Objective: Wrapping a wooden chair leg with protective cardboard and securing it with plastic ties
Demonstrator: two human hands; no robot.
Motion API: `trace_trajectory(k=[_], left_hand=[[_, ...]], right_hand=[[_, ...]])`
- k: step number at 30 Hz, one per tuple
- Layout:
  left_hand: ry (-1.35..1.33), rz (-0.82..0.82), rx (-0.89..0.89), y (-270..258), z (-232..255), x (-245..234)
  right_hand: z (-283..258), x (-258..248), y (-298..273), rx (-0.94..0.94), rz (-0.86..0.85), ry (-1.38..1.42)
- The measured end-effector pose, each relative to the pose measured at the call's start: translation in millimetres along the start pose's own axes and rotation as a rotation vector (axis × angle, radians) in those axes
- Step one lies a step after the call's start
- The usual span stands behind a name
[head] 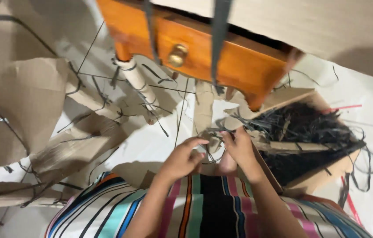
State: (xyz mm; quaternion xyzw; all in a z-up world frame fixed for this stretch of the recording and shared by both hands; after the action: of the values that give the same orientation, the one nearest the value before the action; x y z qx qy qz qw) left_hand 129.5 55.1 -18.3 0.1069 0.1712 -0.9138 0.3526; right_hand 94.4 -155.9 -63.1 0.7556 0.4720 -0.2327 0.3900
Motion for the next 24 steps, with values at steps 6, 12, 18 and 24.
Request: trace_trajectory(k=[6,12,18,24], left_hand=[[0.206,-0.041,-0.207,49.0,-66.2,53.5],[0.25,0.07,-0.45,121.5,-151.5,104.6],[0.051,0.046,-0.408,128.4,-125.5,100.9],[-0.023,0.104,-0.354,168.1,-163.1,122.7]], right_hand=[[-1.9,4.7,1.6,-0.062,0.026,0.056],[-20.1,1.2,3.0,-0.095,0.056,-0.079],[-1.8,17.4,4.0,0.097,0.041,0.004],[-3.4,19.0,4.5,0.197,0.091,-0.022]])
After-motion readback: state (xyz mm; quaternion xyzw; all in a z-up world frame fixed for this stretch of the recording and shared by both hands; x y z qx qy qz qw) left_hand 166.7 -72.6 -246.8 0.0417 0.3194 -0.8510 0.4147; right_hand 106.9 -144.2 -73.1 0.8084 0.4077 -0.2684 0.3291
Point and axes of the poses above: each hand's wrist, its own y-axis towards the middle knuckle, its own x-axis out of the palm, z = x × y, the point moved 10 cm from there along y, towards the middle knuckle, and after that the axes turned 15 degrees about -x, right-handed, at the moved point
